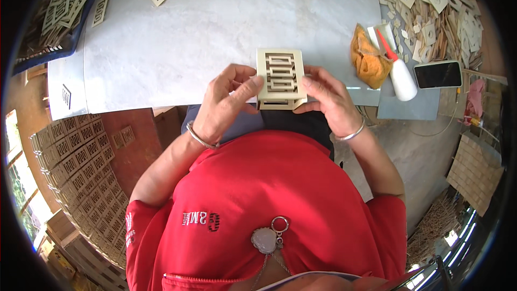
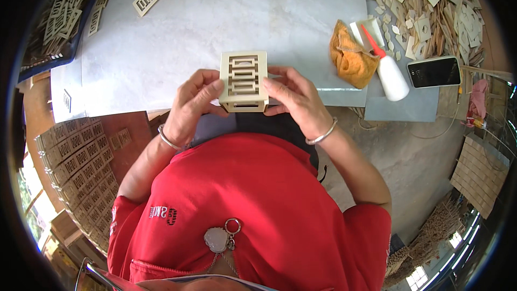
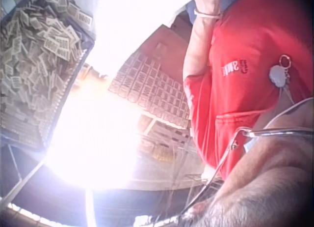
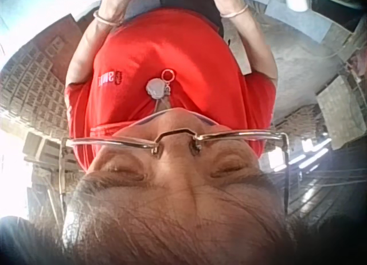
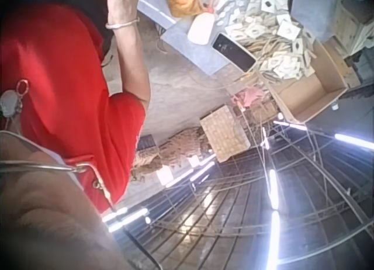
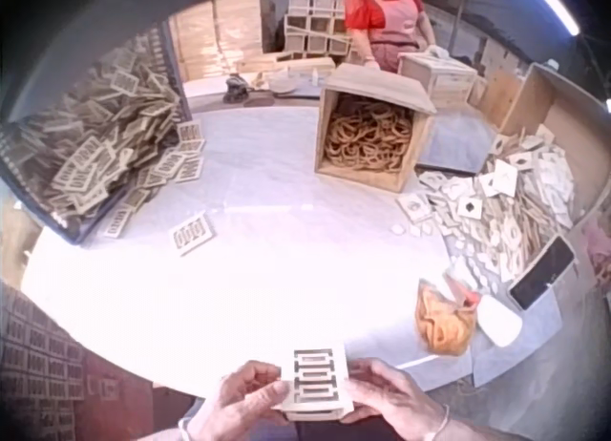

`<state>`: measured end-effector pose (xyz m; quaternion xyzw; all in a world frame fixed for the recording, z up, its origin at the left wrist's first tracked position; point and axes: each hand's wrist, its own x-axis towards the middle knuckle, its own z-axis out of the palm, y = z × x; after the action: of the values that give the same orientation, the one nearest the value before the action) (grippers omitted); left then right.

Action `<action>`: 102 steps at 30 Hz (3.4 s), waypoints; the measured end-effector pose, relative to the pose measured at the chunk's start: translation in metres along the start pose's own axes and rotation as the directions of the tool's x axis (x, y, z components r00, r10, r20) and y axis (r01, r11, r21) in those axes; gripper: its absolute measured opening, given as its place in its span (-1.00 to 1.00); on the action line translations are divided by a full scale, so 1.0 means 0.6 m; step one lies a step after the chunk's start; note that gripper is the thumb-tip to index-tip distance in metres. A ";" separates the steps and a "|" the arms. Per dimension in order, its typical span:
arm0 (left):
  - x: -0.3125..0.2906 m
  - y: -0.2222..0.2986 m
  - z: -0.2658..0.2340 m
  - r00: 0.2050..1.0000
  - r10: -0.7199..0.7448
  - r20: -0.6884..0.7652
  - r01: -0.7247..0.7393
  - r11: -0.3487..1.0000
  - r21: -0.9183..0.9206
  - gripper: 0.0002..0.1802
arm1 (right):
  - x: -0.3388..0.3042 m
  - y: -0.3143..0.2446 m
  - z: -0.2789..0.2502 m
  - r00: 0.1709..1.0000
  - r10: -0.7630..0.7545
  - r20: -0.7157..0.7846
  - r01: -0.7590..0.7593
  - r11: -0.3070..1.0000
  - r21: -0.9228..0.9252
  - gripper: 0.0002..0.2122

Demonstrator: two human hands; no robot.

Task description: Assemble small laser-cut wooden boxes by applying glue to the edges and fitting the pieces together.

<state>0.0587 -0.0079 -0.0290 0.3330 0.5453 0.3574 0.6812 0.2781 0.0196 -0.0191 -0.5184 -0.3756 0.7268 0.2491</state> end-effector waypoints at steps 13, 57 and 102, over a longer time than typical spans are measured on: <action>0.123 0.071 -0.028 0.998 -0.003 0.069 -0.002 0.998 0.061 -0.54 | 0.096 -0.068 -0.026 0.998 -0.046 -0.041 0.043 0.997 -0.071 -0.50; 0.172 0.050 -0.099 0.501 0.652 0.569 -0.821 0.152 0.550 -0.21 | 0.136 -0.038 -0.063 0.666 -0.649 0.367 0.703 0.384 -0.598 -0.33; 0.102 0.192 -0.078 0.521 0.667 0.533 -0.705 -0.015 0.709 -0.80 | 0.101 -0.194 -0.056 0.508 -0.631 0.586 0.706 -0.083 -0.703 -0.77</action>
<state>0.0077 0.1072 0.0285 0.8598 0.3922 0.2952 0.1405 0.2864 0.1437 0.0341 -0.2754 -0.9150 0.1814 0.2325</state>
